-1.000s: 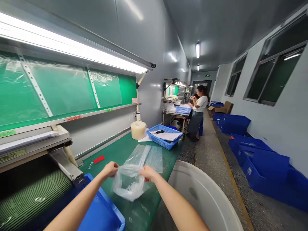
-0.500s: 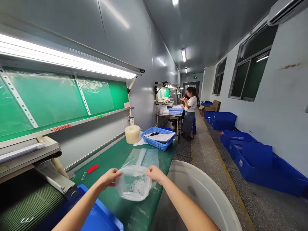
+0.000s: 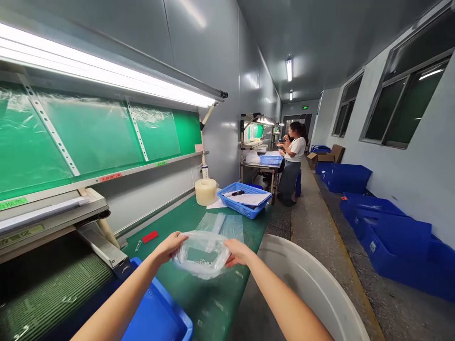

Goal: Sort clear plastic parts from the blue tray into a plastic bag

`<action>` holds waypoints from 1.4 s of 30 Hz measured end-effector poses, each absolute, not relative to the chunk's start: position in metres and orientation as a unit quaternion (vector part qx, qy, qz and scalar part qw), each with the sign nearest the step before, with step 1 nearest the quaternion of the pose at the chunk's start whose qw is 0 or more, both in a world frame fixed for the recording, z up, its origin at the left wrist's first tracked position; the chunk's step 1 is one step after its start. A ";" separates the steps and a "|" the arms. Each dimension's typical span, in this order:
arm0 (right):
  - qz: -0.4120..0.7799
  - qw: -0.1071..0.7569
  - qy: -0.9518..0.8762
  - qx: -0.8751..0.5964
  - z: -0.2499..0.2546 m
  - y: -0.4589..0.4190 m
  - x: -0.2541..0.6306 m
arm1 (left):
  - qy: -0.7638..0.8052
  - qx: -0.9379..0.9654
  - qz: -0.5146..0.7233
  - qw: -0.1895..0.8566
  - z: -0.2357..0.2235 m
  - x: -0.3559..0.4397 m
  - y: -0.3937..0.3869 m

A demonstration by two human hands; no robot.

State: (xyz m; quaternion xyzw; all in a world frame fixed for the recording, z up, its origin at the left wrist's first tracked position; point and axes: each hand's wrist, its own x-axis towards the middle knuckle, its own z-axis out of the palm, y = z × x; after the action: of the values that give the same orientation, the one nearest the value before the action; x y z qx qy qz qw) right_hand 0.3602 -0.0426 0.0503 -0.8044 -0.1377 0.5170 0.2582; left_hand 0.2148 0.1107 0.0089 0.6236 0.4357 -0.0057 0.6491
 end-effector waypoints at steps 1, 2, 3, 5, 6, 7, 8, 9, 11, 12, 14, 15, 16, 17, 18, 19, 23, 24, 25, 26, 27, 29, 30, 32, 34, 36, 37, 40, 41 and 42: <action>0.511 0.287 -0.146 -0.797 0.059 -0.037 0.365 | 0.415 0.616 0.007 0.669 0.021 0.217 0.119; 0.501 0.316 -0.156 -0.790 0.069 -0.032 0.369 | 0.389 0.598 0.025 0.700 0.034 0.219 0.128; 0.493 0.344 -0.168 -0.781 0.078 -0.029 0.373 | 0.360 0.567 0.048 0.740 0.047 0.220 0.136; 0.490 0.392 -0.196 -0.753 0.098 -0.024 0.380 | 0.302 0.475 0.103 0.820 0.069 0.221 0.150; 0.491 0.410 -0.210 -0.740 0.106 -0.022 0.383 | 0.280 0.430 0.131 0.848 0.078 0.221 0.156; 0.488 0.424 -0.223 -0.730 0.114 -0.020 0.385 | 0.265 0.402 0.152 0.863 0.086 0.222 0.161; 0.479 0.434 -0.233 -0.727 0.120 -0.018 0.388 | 0.261 0.403 0.165 0.862 0.093 0.224 0.165; 0.464 0.440 -0.239 -0.731 0.125 -0.015 0.391 | 0.265 0.429 0.171 0.847 0.099 0.226 0.168; 0.419 0.438 -0.244 -0.758 0.129 -0.008 0.395 | 0.293 0.510 0.174 0.790 0.104 0.231 0.171; 0.392 0.428 -0.243 -0.777 0.128 -0.005 0.397 | 0.312 0.547 0.175 0.757 0.104 0.234 0.172; 0.341 0.393 -0.241 -0.819 0.120 -0.003 0.398 | 0.348 0.593 0.182 0.704 0.096 0.239 0.171; 0.322 0.367 -0.241 -0.839 0.113 -0.004 0.397 | 0.363 0.602 0.182 0.687 0.088 0.241 0.168; 0.311 0.336 -0.240 -0.856 0.105 -0.007 0.394 | 0.377 0.609 0.178 0.674 0.077 0.242 0.165; 0.309 0.304 -0.239 -0.869 0.097 -0.011 0.391 | 0.392 0.619 0.166 0.660 0.066 0.242 0.160; 0.315 0.270 -0.237 -0.879 0.088 -0.016 0.387 | 0.406 0.627 0.150 0.648 0.054 0.240 0.154; 0.325 0.238 -0.235 -0.885 0.079 -0.022 0.383 | 0.418 0.632 0.131 0.639 0.042 0.238 0.147; 0.352 0.176 -0.233 -0.889 0.057 -0.040 0.372 | 0.442 0.627 0.086 0.636 0.010 0.224 0.126; 0.359 0.174 -0.235 -0.886 0.055 -0.042 0.371 | 0.440 0.622 0.080 0.643 0.007 0.220 0.123; 0.369 0.172 -0.235 -0.883 0.054 -0.044 0.370 | 0.436 0.617 0.074 0.651 0.005 0.217 0.121; 0.381 0.173 -0.232 -0.878 0.054 -0.045 0.370 | 0.433 0.610 0.068 0.660 0.005 0.214 0.120; 0.394 0.177 -0.227 -0.873 0.056 -0.045 0.371 | 0.430 0.602 0.064 0.670 0.006 0.212 0.121; 0.415 0.199 -0.209 -0.863 0.061 -0.043 0.373 | 0.422 0.581 0.064 0.693 0.012 0.212 0.123; 0.424 0.214 -0.199 -0.857 0.066 -0.041 0.374 | 0.415 0.570 0.066 0.706 0.018 0.213 0.126; 0.447 0.247 -0.182 -0.840 0.079 -0.035 0.378 | 0.389 0.551 0.068 0.735 0.034 0.220 0.135; 0.472 0.281 -0.172 -0.818 0.099 -0.026 0.383 | 0.354 0.538 0.075 0.761 0.057 0.227 0.147; 0.491 0.327 -0.173 -0.789 0.125 -0.018 0.389 | 0.301 0.516 0.124 0.792 0.081 0.231 0.160; 0.497 0.354 -0.178 -0.772 0.139 -0.015 0.392 | 0.261 0.499 0.175 0.808 0.090 0.231 0.165; 0.499 0.433 -0.197 -0.724 0.172 -0.014 0.392 | 0.159 0.465 0.373 0.787 0.096 0.226 0.168; 0.497 0.452 -0.204 -0.712 0.177 -0.015 0.390 | 0.149 0.495 0.406 0.754 0.090 0.224 0.163; 0.496 0.464 -0.212 -0.703 0.179 -0.016 0.385 | 0.154 0.552 0.413 0.708 0.082 0.223 0.154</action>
State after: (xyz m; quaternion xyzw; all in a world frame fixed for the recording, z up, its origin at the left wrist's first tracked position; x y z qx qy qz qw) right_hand 0.3849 -0.0161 0.1787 -0.7026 -0.2118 0.4963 0.4638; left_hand 0.2232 0.1541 0.0821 0.5521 0.1542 0.4126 0.7079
